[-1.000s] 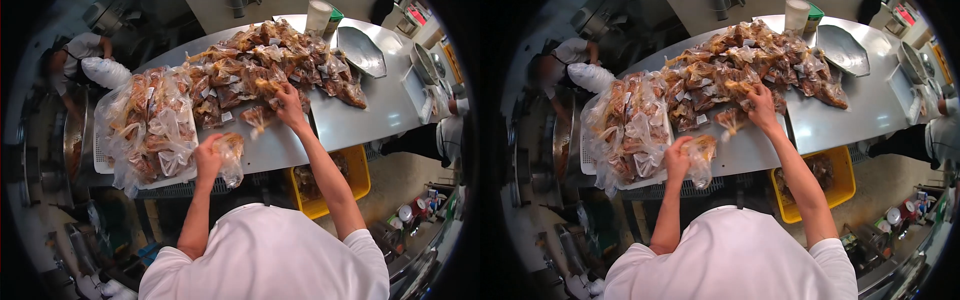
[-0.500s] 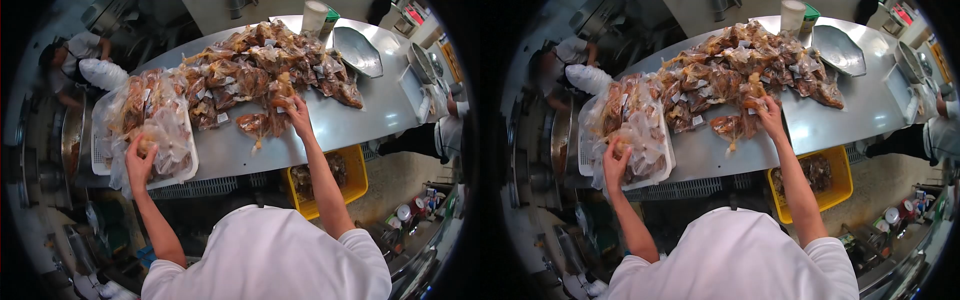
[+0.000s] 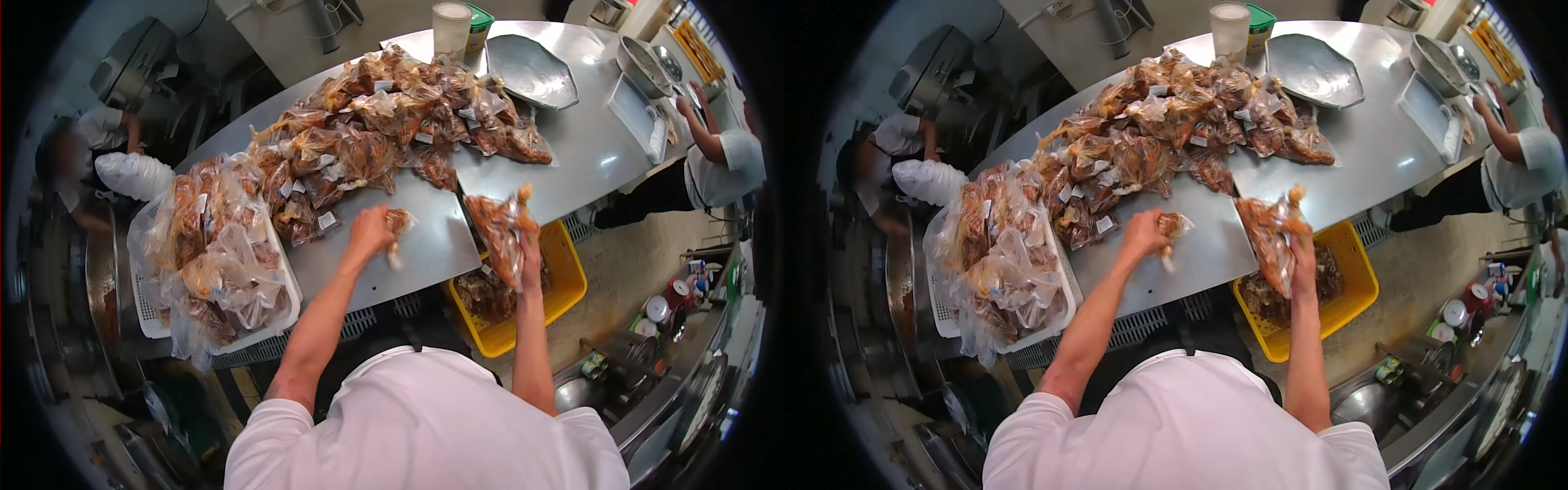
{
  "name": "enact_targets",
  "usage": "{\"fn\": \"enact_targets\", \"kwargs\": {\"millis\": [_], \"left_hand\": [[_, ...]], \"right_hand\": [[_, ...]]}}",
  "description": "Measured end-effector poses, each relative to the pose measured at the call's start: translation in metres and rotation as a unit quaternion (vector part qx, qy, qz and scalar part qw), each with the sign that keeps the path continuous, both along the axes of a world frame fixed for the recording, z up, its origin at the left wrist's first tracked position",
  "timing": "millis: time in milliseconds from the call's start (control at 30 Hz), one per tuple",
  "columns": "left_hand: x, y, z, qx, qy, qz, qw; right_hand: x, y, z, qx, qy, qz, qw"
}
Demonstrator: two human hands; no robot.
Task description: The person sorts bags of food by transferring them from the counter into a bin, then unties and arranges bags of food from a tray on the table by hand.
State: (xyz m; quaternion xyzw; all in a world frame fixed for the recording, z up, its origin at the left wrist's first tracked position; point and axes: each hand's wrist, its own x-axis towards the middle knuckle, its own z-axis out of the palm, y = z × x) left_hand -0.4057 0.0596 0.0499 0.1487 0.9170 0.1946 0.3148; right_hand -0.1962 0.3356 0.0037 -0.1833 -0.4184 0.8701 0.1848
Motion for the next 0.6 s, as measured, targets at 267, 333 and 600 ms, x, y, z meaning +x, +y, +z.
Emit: {"fn": "enact_targets", "kwargs": {"millis": [267,333,600], "left_hand": [[-0.09,0.03,0.026,-0.019,0.488,-0.149,0.86],[-0.102,0.025,0.018,-0.073,0.437,-0.179,0.879],[-0.047,0.008,0.081,0.435,-0.031,0.146,0.888]], "right_hand": [[0.096,0.003,-0.004,-0.045,-0.043,-0.106,0.992],[0.106,-0.004,0.001,-0.056,-0.03,-0.118,0.991],[0.191,-0.002,-0.033,-0.147,0.015,-0.162,0.976]]}}
